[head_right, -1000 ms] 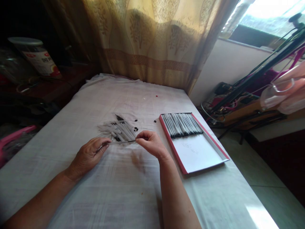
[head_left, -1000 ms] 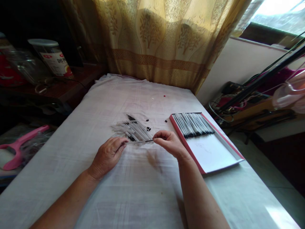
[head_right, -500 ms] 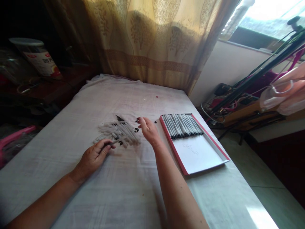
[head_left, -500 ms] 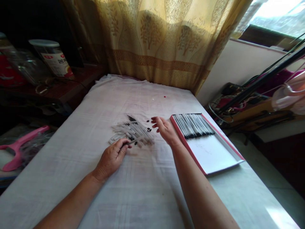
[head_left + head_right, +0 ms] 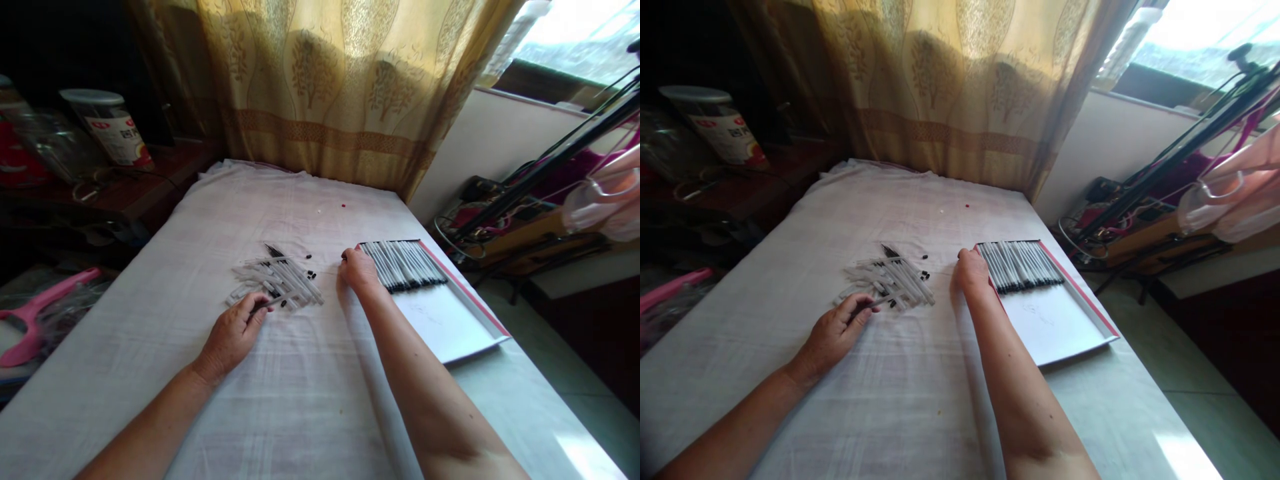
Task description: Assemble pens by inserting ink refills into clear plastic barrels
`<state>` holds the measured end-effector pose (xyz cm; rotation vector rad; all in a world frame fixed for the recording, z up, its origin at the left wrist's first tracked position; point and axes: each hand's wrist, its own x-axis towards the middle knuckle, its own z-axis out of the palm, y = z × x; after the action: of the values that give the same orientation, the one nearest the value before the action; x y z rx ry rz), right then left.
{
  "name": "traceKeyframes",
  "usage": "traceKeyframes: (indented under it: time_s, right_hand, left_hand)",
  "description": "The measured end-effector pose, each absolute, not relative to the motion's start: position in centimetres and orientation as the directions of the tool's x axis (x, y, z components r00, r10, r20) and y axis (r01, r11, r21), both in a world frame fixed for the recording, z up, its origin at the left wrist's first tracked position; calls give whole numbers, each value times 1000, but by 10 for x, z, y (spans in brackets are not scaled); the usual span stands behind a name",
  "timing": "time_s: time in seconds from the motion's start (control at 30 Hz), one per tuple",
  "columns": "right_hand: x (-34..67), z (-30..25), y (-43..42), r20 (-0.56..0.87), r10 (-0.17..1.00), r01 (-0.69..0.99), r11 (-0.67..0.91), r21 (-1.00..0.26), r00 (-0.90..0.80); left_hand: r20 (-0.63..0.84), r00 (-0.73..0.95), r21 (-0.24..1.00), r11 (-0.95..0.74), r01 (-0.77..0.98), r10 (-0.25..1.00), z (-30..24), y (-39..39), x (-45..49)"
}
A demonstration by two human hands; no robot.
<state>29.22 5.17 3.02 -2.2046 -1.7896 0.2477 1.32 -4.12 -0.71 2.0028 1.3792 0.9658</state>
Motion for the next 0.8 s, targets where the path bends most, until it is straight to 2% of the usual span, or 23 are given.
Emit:
traceKeyframes:
  time_s: [0.03,0.1,0.17,0.23,0.3,0.4,0.63,0.8]
  right_hand:
    - [290,30,45,61,979,917,-160,-366,195]
    - [282,29,25,78,983,850,-100,-518,164]
    - [271,27,0,56,983,560,-54,-827,177]
    - [260,25,-25,-26,986,246,-67,-967,167]
    - [251,23,-47,-114,981,31,-121,-992,156]
    - [244,23,-64,-216,965,-120,-199,-973,150]
    - [241,23,-66,-185,976,-117,-171,-978,115]
    - [239,19,-67,-162,983,-74,-156,-985,82]
  left_hand:
    - [266,234,740,-354,572,935,-7,-41,13]
    - [282,250,717,-377,587,926,-7,-42,14]
    - [314,271,680,-415,604,910,-6,-43,14]
    - [354,295,637,-460,619,887,-6,-44,15]
    - [390,324,591,-504,630,862,-6,-46,16]
    - [423,369,527,-557,642,827,-6,-47,17]
    - [465,420,425,-613,666,779,-5,-48,18]
    - [459,432,407,-616,675,776,-5,-49,18]
